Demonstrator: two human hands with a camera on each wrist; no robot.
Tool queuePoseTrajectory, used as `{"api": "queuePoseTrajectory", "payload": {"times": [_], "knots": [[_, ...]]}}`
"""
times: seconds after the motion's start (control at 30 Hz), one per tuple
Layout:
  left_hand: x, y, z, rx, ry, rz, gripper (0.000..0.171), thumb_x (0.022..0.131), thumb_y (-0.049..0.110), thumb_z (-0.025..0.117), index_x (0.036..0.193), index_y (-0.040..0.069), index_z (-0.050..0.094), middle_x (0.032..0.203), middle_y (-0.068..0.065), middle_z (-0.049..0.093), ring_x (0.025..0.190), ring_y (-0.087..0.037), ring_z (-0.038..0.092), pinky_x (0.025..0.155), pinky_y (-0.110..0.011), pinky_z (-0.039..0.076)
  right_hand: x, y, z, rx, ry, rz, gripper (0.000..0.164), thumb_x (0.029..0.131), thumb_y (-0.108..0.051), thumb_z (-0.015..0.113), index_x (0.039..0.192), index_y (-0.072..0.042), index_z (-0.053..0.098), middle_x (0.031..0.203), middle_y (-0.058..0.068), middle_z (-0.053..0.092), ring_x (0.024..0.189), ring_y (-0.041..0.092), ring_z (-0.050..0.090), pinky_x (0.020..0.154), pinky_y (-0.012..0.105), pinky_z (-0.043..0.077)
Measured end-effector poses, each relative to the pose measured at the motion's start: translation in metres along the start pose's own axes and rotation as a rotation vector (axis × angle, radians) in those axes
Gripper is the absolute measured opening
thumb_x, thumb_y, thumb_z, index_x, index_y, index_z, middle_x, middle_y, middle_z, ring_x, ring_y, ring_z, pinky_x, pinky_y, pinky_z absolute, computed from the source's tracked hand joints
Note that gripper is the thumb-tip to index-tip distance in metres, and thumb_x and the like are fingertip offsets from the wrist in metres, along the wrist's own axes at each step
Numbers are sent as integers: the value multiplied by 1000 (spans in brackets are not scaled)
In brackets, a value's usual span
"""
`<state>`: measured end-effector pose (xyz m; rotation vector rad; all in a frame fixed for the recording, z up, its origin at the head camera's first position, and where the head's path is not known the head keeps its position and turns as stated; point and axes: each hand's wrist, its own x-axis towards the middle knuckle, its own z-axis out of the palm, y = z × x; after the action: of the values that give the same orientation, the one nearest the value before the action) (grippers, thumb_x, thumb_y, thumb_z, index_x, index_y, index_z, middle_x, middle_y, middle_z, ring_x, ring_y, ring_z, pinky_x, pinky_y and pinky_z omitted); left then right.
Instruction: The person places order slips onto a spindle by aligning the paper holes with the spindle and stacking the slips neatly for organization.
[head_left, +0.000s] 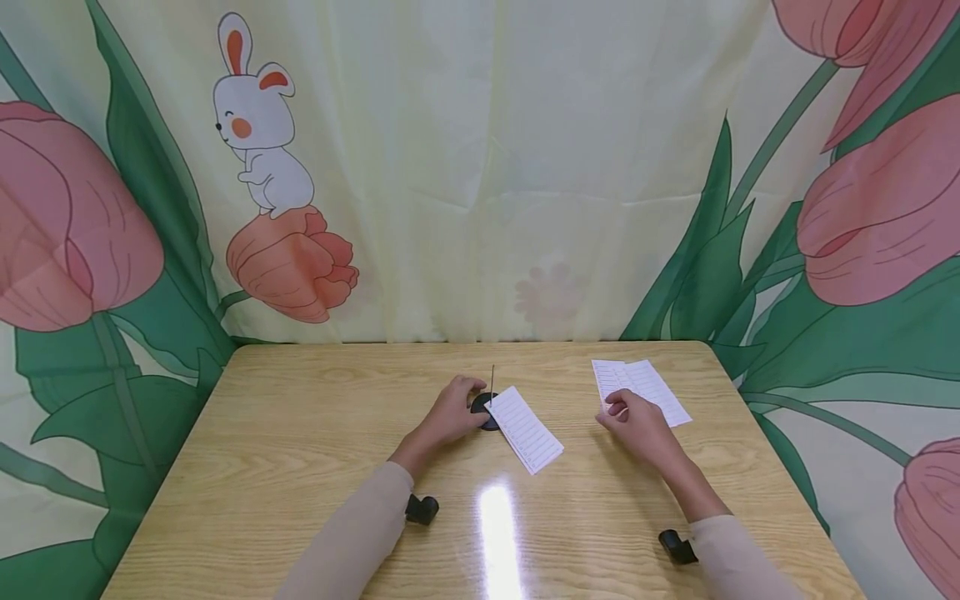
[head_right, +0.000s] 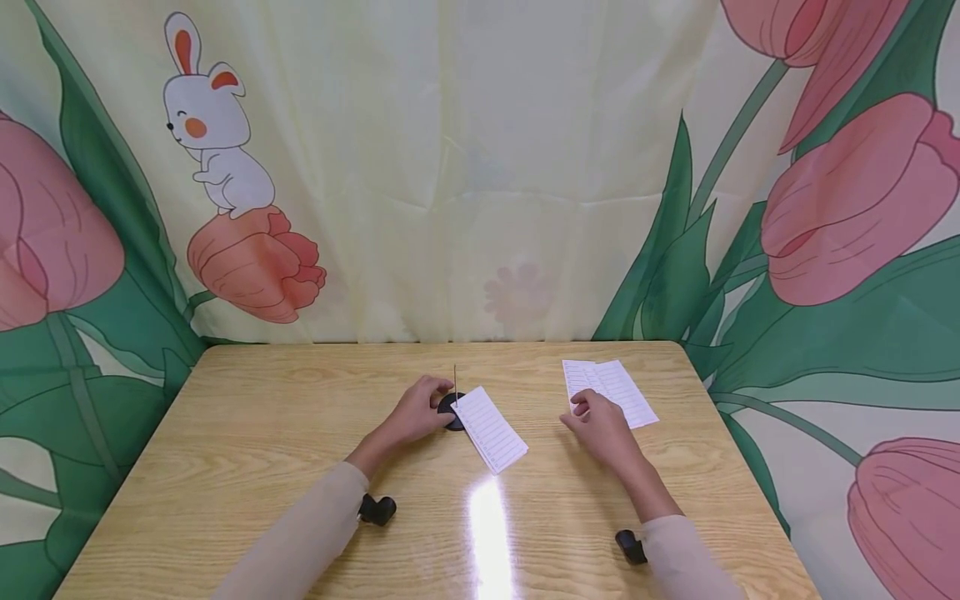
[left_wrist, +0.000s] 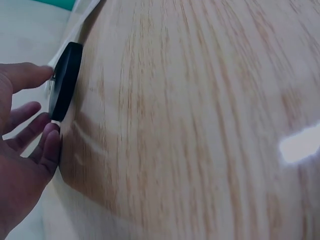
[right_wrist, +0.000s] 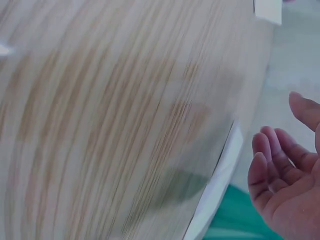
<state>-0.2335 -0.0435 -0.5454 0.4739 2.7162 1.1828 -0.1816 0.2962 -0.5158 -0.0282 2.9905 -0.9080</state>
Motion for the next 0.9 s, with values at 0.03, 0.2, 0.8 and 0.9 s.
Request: {"api": "queuePoseTrajectory", "payload": {"times": [0.03,0.2,0.8,0.9], "knots": [[-1,0,0,-2,-2,6,58,85,17,83,136,2,62,125,-12,59,95,-20,52,84,-34,44,0,4,-3,-1,13,6,38,95,-24,75,121,2,64,100,11,71,91,25,66,79,40,53],[-2,-2,0,-12,-14,21,69,78,21,91,138,2,61,121,-12,58,93,-19,50,80,-32,43,-2,22,-15,15,34,62,47,98,-26,71,133,4,59,113,18,69,103,33,66,87,47,55],[-4,-3,5,15,-26,-20,68,79,21,92,139,6,62,125,-11,56,102,-21,50,89,-38,45,2,82,-50,-61,82,184,62,101,-28,66,141,15,44,130,36,54,116,51,53,97,63,47],[-5,-2,5,18,-26,-25,67,80,21,91,138,6,62,125,-11,56,103,-22,50,90,-38,46,4,87,-51,-62,81,205,63,100,-27,66,141,15,44,130,37,54,116,51,53,98,64,47]]}}
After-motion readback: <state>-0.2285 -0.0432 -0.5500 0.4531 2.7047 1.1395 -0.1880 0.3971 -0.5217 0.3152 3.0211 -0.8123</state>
